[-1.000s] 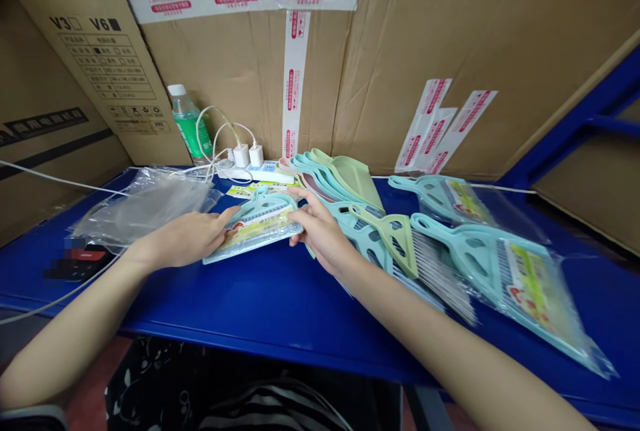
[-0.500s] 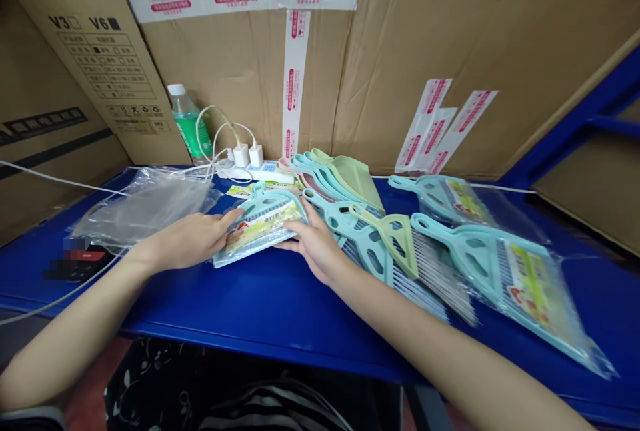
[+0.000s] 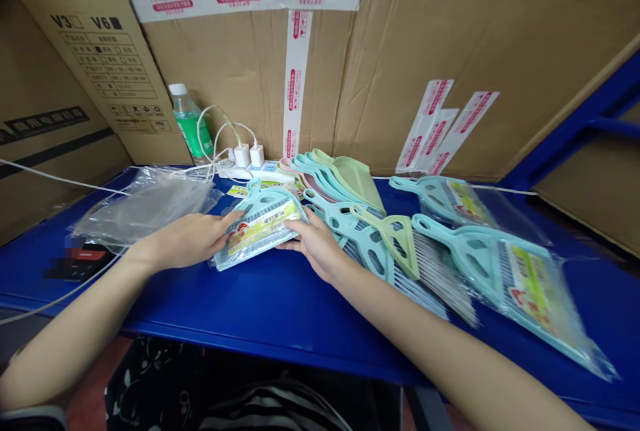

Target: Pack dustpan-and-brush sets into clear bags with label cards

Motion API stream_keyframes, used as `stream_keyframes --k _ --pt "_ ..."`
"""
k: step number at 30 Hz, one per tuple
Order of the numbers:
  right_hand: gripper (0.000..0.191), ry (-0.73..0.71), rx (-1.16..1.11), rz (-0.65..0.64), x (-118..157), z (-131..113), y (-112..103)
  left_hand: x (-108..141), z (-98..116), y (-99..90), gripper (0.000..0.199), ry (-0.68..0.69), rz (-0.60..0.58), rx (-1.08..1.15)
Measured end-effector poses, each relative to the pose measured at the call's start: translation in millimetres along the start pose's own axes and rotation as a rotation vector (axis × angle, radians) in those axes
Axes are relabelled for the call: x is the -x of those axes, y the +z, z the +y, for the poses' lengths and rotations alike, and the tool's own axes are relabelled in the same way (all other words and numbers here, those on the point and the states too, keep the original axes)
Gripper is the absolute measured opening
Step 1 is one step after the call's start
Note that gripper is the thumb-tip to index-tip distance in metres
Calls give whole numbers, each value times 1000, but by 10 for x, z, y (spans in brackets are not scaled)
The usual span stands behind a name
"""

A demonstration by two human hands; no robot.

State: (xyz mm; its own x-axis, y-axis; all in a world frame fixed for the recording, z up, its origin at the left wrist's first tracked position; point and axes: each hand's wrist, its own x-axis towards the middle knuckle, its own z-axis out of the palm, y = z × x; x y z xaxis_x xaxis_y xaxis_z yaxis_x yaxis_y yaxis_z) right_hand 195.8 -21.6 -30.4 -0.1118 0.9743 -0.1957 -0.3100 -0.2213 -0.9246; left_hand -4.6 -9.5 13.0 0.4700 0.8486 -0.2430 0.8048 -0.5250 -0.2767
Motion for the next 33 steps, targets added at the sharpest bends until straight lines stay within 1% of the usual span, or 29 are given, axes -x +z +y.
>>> stream_keyframes --k 6,10,13,16,23,28,33 --pt "45 -19 29 -39 -10 25 -17 -12 -7 7 48 1 -9 1" --pt "42 1 35 -10 -3 12 -5 -18 -16 28 49 3 -9 -1" --pt "46 12 34 8 -4 10 4 -18 -21 39 48 -4 -2 0" --pt "49 1 39 -9 -9 14 7 -12 -24 40 47 -2 -1 2" --pt "37 19 29 -21 -11 23 -3 1 -20 20 47 -1 0 -11" --pt "37 23 7 -42 -13 28 -22 -9 -19 30 49 -6 7 -15" --pt "39 47 11 -10 9 0 14 -4 -21 27 49 -6 9 -17"
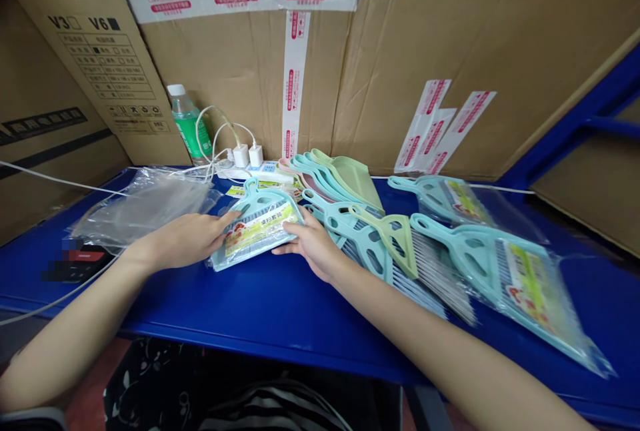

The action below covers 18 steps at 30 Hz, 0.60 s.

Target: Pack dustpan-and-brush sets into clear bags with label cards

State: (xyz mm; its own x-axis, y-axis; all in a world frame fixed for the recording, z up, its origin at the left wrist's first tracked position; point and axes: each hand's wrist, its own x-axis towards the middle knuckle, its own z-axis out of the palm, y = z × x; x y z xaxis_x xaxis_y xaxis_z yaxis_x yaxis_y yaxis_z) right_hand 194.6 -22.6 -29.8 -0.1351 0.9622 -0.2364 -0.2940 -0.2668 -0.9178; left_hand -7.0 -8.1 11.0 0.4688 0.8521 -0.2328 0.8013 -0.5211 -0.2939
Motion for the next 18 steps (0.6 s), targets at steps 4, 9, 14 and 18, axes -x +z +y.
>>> stream_keyframes --k 4,9,14,18 --pt "45 -12 -3 1 10 -11 14 -2 11 -10 48 -21 -4 -20" --pt "41 -19 5 6 -3 8 -3 -22 26 -7 50 -48 8 -54" --pt "50 -23 7 14 19 -15 12 -27 30 -6 51 -74 -5 -62" --pt "55 -13 -1 59 53 -68 42 -21 41 -22 50 -103 4 -76"
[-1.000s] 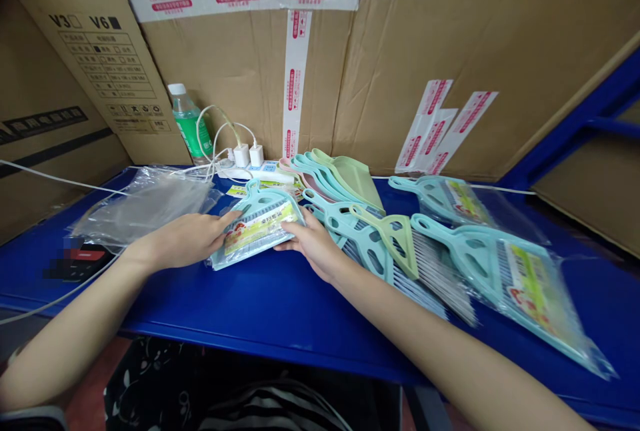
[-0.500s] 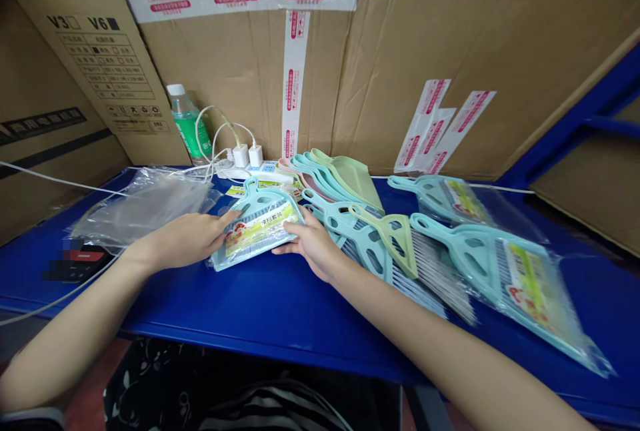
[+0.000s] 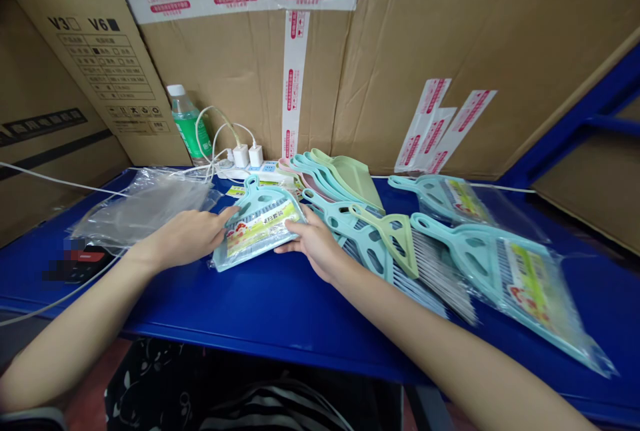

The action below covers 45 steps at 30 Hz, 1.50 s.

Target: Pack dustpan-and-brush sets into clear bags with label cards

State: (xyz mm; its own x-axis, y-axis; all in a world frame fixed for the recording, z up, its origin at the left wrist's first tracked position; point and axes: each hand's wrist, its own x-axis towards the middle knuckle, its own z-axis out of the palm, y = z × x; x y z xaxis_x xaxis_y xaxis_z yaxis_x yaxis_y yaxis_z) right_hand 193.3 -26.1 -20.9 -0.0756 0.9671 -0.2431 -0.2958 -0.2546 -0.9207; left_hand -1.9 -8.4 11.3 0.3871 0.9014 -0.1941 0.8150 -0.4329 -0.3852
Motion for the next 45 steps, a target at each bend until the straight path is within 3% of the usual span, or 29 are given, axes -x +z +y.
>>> stream_keyframes --k 9,18,28,36,45 --pt "36 8 7 9 17 -31 3 -21 -35 -19 42 -93 0 1" --pt "12 -118 -9 -4 -71 70 -103 -51 -45 28 49 -170 62 -3" --pt "15 -113 -171 91 -92 43 -60 -53 -52 5 36 -172 101 -14" --pt "9 -62 -175 140 -66 4 -6 -52 -40 -38 33 -322 205 3" --pt "16 20 -181 178 -38 -45 42 -55 -42 8 28 -265 285 -59"
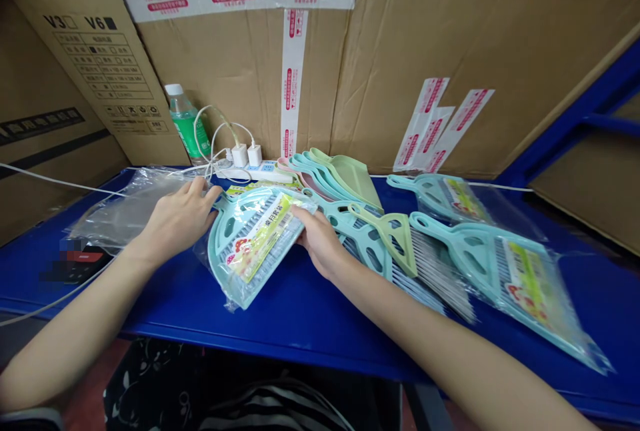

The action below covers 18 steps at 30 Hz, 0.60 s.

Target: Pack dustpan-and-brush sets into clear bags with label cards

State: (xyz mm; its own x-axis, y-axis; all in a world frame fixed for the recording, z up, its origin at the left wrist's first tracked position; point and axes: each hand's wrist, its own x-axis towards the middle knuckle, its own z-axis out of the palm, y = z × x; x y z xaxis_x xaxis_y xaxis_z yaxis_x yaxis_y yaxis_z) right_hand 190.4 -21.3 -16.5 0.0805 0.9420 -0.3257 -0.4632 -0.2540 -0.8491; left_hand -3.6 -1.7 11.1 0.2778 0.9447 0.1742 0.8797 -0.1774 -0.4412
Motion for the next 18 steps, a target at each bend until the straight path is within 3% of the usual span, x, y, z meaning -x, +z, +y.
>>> stream_keyframes --k 10,18 --pt "12 9 14 -30 10 26 -23 1 12 -5 45 7 -58 19" --pt "13 11 11 -38 12 23 -21 7 11 -7 41 31 -91 13"
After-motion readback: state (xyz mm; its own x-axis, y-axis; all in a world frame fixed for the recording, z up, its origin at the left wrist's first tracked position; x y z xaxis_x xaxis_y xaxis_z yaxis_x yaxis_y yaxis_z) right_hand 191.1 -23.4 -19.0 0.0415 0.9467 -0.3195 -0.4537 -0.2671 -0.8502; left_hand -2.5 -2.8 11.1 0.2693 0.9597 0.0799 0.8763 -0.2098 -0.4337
